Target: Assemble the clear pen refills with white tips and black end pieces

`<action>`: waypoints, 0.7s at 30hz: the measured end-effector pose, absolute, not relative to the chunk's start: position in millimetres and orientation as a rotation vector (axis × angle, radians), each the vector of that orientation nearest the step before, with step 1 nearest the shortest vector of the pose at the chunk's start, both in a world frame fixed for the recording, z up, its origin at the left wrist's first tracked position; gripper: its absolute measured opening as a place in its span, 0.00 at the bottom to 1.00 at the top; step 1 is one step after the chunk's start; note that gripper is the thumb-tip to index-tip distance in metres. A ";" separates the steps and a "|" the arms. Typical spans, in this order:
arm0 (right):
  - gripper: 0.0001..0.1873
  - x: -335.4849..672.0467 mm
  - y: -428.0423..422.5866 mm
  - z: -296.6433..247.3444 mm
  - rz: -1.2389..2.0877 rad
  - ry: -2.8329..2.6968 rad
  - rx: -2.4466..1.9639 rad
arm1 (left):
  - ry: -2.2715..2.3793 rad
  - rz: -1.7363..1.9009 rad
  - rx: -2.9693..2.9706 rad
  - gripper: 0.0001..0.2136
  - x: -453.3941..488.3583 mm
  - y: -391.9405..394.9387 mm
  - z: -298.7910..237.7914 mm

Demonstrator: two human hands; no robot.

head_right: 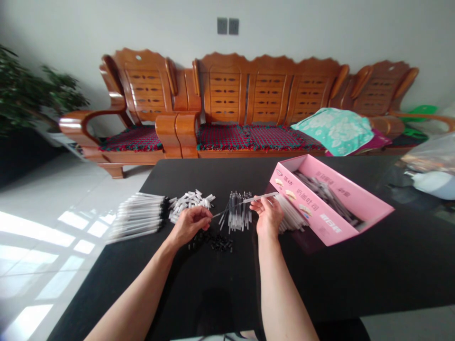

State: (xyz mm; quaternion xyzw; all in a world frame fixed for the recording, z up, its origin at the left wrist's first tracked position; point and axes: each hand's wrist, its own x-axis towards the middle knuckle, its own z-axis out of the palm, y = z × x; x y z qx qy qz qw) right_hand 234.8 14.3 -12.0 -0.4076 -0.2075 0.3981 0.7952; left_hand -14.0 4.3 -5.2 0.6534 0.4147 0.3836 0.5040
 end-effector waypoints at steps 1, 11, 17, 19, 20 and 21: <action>0.17 234.2 14.2 -11.7 0.864 -0.450 -0.879 | 1.006 0.922 1.578 0.06 -13.6 4.0 -4.8; 0.16 231.1 13.5 -11.6 0.947 -0.457 -0.883 | 1.028 0.929 1.553 0.06 -11.9 3.7 -1.8; 0.14 231.5 13.4 -13.9 0.958 -0.454 -0.894 | 1.026 0.955 1.549 0.05 -12.1 4.4 -1.6; 0.14 231.1 13.5 -14.5 0.966 -0.457 -0.892 | 1.024 0.958 1.548 0.05 -12.4 4.3 -1.9; 0.13 230.9 13.6 -14.8 0.970 -0.458 -0.890 | 1.023 0.957 1.546 0.05 -12.4 4.2 -2.0; 0.13 230.6 13.8 -15.2 0.976 -0.460 -0.888 | 1.022 0.956 1.540 0.05 -12.3 4.0 -2.0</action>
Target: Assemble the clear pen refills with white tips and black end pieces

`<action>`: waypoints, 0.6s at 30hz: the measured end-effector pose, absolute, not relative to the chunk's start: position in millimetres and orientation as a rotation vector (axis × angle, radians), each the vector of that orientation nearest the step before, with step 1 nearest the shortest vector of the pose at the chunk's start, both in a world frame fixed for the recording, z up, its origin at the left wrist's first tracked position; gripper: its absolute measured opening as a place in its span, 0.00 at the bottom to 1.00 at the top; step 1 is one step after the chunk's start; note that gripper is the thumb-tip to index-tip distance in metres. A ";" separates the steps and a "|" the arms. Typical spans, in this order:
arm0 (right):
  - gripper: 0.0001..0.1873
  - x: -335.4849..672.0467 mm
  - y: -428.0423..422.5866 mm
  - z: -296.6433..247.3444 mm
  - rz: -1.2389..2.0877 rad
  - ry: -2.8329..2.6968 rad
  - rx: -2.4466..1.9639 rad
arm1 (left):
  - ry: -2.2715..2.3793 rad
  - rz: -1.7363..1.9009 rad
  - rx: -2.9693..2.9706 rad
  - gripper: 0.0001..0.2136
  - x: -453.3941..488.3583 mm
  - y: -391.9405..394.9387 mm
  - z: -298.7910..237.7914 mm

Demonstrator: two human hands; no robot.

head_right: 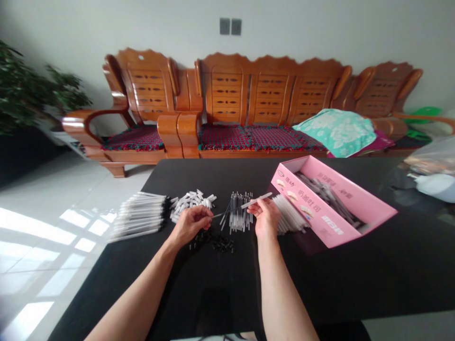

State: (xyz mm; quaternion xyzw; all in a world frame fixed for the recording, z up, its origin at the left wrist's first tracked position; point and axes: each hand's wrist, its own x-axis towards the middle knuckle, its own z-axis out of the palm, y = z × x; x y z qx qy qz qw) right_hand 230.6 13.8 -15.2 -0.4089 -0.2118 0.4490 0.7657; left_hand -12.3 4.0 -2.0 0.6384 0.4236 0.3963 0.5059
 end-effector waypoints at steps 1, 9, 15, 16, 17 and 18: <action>0.13 230.2 14.1 -15.4 0.981 -0.463 -0.888 | 1.018 0.955 1.532 0.05 -11.9 3.7 -2.0; 0.12 212.8 8.6 -13.8 1.298 -0.633 -0.886 | 0.974 1.010 1.535 0.07 8.5 -7.3 -1.9; 0.08 210.7 7.3 -17.9 1.490 -0.651 -0.830 | 1.108 1.070 1.769 0.09 10.9 -9.8 5.2; 0.07 213.7 8.7 -19.0 1.477 -0.615 -0.803 | 1.144 1.101 1.747 0.10 5.4 -6.8 6.5; 0.06 217.1 10.3 -19.8 1.456 -0.567 -0.773 | 1.190 1.137 1.715 0.10 -1.5 -3.0 7.4; 0.05 220.5 11.8 -20.4 1.427 -0.511 -0.744 | 1.246 1.166 1.689 0.09 -9.4 1.1 8.0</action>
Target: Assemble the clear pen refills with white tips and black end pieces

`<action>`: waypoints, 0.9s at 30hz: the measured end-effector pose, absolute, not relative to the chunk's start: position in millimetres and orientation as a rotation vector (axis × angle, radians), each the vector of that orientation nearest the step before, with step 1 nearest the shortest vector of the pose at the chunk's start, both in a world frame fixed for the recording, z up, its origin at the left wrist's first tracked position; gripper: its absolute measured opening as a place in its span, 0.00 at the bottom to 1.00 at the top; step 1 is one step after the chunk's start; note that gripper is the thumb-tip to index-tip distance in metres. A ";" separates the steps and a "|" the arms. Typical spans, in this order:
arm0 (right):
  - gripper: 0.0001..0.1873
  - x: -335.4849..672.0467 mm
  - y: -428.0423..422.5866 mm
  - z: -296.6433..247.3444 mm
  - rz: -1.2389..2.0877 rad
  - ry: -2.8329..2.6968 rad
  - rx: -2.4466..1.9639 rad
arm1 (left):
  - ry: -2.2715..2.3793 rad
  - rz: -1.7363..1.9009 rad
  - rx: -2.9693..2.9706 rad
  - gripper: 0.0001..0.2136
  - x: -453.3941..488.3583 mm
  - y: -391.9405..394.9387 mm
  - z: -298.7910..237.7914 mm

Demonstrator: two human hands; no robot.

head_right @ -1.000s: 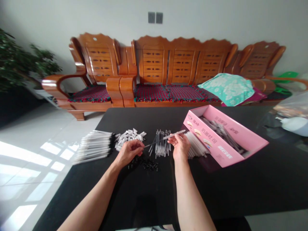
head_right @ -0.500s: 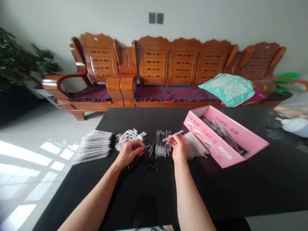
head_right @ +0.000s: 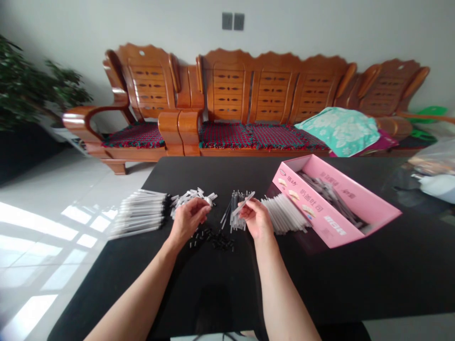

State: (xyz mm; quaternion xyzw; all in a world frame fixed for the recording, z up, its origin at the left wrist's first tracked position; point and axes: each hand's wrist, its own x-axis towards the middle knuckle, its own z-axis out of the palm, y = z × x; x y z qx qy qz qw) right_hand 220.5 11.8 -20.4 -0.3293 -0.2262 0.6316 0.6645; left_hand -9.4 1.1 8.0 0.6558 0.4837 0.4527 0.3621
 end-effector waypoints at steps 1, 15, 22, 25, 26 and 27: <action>0.04 223.6 13.0 -20.7 1.391 -0.456 -0.716 | 1.302 1.181 1.679 0.09 -17.5 5.1 8.3; 0.05 220.9 11.4 -20.4 1.325 -0.515 -0.693 | 1.355 0.636 2.271 0.04 -43.6 15.8 -3.1; 0.07 218.2 10.3 -21.5 1.331 -0.530 -0.725 | 1.233 0.918 1.773 0.03 -20.5 7.6 0.5; 0.06 214.6 8.6 -18.9 1.336 -0.562 -0.723 | 1.022 1.002 1.304 0.07 -1.3 1.0 0.1; 0.06 213.0 7.9 -17.6 1.340 -0.581 -0.723 | 0.971 1.012 1.201 0.09 4.0 -0.8 -0.4; 0.07 211.2 7.1 -16.1 1.346 -0.603 -0.725 | 0.938 1.013 1.129 0.11 8.3 -2.3 -0.7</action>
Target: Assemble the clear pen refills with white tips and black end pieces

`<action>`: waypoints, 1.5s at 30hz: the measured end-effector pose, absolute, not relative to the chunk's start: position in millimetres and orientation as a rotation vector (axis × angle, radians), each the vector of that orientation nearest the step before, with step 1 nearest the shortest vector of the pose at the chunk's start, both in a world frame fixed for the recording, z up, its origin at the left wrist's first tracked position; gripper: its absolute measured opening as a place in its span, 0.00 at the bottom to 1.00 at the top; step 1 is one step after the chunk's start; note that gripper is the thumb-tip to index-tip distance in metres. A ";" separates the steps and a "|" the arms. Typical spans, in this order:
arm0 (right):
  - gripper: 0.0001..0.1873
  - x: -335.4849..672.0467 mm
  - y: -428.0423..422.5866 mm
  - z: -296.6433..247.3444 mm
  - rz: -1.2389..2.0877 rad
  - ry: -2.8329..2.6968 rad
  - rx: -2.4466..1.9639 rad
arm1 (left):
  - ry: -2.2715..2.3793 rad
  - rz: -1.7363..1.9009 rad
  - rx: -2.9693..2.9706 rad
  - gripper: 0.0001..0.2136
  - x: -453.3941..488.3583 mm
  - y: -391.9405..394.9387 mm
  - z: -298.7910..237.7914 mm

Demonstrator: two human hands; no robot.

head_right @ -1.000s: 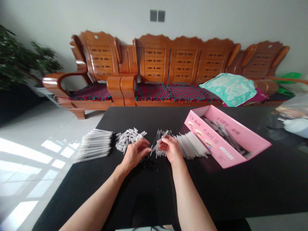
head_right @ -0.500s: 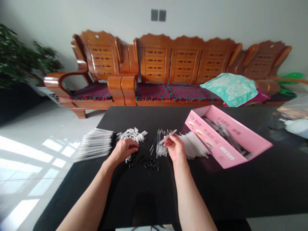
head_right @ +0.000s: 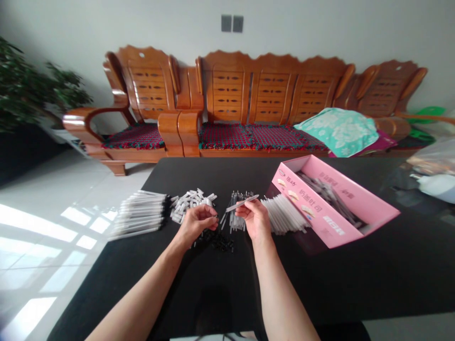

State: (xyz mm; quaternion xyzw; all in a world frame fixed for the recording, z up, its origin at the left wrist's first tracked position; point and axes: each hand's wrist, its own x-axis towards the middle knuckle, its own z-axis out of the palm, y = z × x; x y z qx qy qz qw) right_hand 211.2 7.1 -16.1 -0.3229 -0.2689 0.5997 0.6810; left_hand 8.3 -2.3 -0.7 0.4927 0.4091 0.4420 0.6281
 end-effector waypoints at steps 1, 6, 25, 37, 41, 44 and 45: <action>0.07 209.5 6.2 -14.5 1.353 -0.626 -0.729 | 0.920 1.010 1.082 0.12 11.4 -3.5 -0.9; 0.11 202.5 3.0 -9.1 1.369 -0.690 -0.766 | 0.910 1.001 1.004 0.16 13.3 -5.2 1.2; 0.11 199.5 2.4 -8.8 1.348 -0.746 -0.806 | 0.926 1.002 1.004 0.16 14.5 -5.1 -0.7; 0.11 199.7 3.4 -10.9 1.330 -0.754 -0.822 | 0.936 1.025 0.989 0.15 17.3 -4.1 -3.1; 0.12 198.7 3.2 -9.8 1.338 -0.752 -0.825 | 0.942 1.036 0.986 0.15 18.6 -4.7 -3.2; 0.12 198.1 3.2 -9.8 1.336 -0.753 -0.832 | 0.938 1.044 0.990 0.15 19.0 -4.6 -4.0; 0.12 197.9 3.2 -9.9 1.336 -0.753 -0.835 | 0.933 1.052 0.997 0.15 19.0 -4.5 -4.4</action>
